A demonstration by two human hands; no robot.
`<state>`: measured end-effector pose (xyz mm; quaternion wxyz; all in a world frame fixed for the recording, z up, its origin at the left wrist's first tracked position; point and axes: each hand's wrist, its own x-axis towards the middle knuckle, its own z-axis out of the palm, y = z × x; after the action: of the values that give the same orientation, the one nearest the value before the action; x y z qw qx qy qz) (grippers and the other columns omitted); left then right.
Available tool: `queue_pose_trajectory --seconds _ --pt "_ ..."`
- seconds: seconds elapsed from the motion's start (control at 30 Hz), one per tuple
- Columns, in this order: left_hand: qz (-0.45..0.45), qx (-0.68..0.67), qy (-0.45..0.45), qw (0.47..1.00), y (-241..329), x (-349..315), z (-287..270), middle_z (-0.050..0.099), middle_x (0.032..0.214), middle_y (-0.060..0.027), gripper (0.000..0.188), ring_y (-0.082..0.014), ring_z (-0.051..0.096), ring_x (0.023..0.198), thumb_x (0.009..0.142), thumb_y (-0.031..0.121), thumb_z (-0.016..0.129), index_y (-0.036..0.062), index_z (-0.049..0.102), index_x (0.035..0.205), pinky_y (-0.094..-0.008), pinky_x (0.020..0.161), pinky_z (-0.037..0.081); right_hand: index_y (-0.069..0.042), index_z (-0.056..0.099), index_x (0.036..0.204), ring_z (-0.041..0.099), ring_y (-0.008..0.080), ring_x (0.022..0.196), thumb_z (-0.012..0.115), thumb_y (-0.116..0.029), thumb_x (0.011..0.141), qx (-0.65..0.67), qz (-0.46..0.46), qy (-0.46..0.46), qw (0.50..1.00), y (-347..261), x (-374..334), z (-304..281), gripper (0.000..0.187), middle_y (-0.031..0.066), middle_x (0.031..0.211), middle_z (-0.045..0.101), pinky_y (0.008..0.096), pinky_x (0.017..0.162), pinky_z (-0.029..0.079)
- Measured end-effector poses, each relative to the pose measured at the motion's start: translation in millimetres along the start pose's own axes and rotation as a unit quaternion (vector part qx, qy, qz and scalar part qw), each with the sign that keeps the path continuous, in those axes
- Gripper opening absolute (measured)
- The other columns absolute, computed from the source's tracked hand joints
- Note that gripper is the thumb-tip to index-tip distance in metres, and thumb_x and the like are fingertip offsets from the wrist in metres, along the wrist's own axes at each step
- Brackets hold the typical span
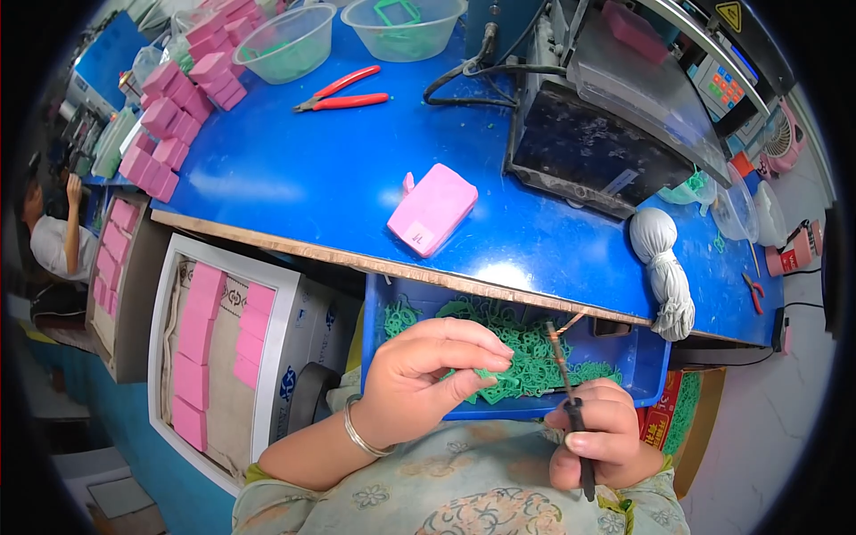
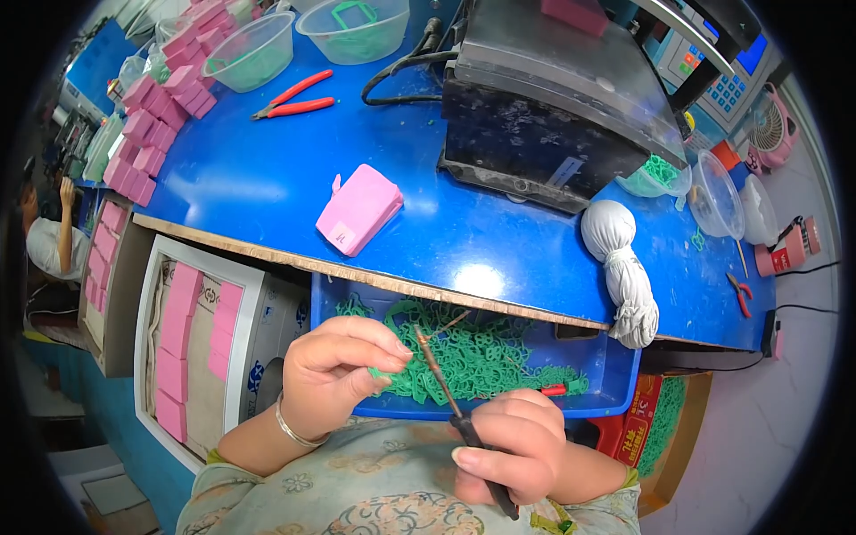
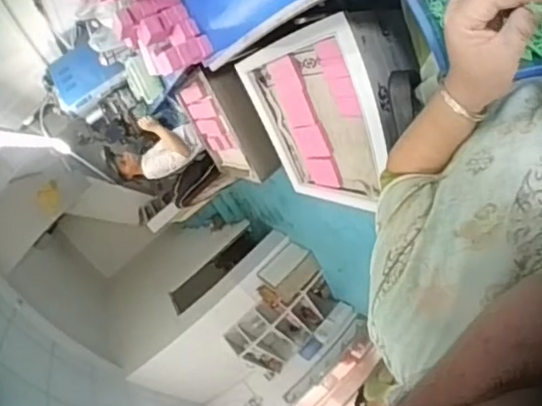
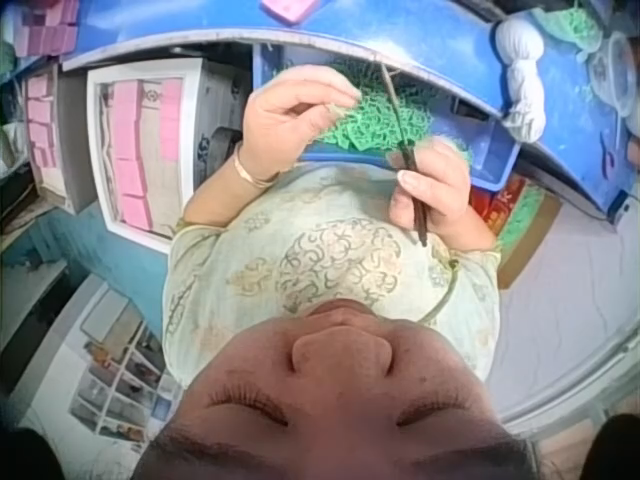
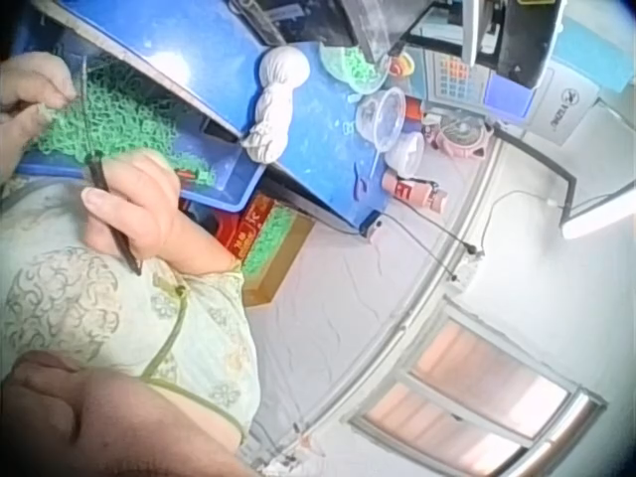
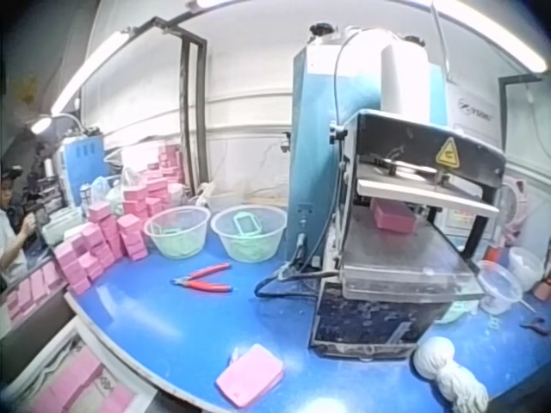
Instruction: Cleaning and assembling small green plastic components into pink plastic bases at a production workstation.
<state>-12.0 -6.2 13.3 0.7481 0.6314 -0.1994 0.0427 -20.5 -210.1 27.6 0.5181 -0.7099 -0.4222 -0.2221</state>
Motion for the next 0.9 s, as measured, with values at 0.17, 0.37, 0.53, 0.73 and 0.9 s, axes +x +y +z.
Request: queue_pose_trajectory --seconds 0.17,0.37,0.53,0.73,0.9 --pt "-0.107 -0.170 0.026 0.979 -8.4 -6.7 2.6 0.058 0.100 -0.0127 0.015 -0.0168 0.062 0.081 0.080 -0.003 0.060 -0.0014 0.063 0.095 -0.0250 0.066 0.052 -0.008 0.058 0.097 0.057 0.0160 0.056 0.058 -0.033 0.086 -0.009 -0.053 -0.017 0.998 1.4 0.6 -0.2 0.027 0.0068 0.077 0.056 0.0239 0.045 0.043" --pt "-0.074 -0.219 0.008 0.973 -16.8 -8.3 5.8 0.056 0.102 -0.0146 0.017 -0.0184 0.062 0.084 0.082 -0.007 0.055 -0.0030 0.062 0.097 -0.0272 0.072 0.055 -0.007 0.054 0.094 0.058 0.0156 0.056 0.062 -0.029 0.083 -0.023 -0.078 -0.007 0.997 2.9 0.4 4.2 0.026 0.0073 0.077 0.058 0.0233 0.045 0.043" --pt "-0.088 -0.281 0.027 0.955 -13.9 -8.6 8.8 0.057 0.103 -0.0166 0.016 -0.0208 0.062 0.087 0.082 -0.007 0.055 -0.0038 0.061 0.097 -0.0307 0.074 0.056 -0.007 0.050 0.094 0.058 0.0149 0.056 0.066 -0.024 0.079 -0.039 -0.080 -0.026 0.996 2.6 -0.1 4.1 0.027 0.0068 0.077 0.060 0.0227 0.046 0.044" --pt "-0.102 -0.224 0.049 0.968 -12.8 -8.0 10.7 0.058 0.095 -0.0164 0.014 -0.0268 0.064 0.079 0.081 0.005 0.062 -0.0029 0.062 0.093 -0.0362 0.067 0.057 -0.007 0.050 0.095 0.058 0.0148 0.056 0.066 -0.023 0.079 -0.047 -0.076 -0.026 0.996 2.1 -0.9 4.3 0.027 0.0068 0.077 0.060 0.0226 0.046 0.044" --pt "-0.102 -0.215 0.056 0.970 -12.4 -8.1 10.9 0.058 0.095 -0.0165 0.014 -0.0267 0.064 0.079 0.081 0.005 0.062 -0.0035 0.062 0.092 -0.0361 0.067 0.057 -0.008 0.051 0.095 0.058 0.0150 0.056 0.066 -0.023 0.079 -0.048 -0.073 -0.019 0.996 2.3 -1.4 5.4 0.027 0.0063 0.076 0.060 0.0231 0.046 0.044"
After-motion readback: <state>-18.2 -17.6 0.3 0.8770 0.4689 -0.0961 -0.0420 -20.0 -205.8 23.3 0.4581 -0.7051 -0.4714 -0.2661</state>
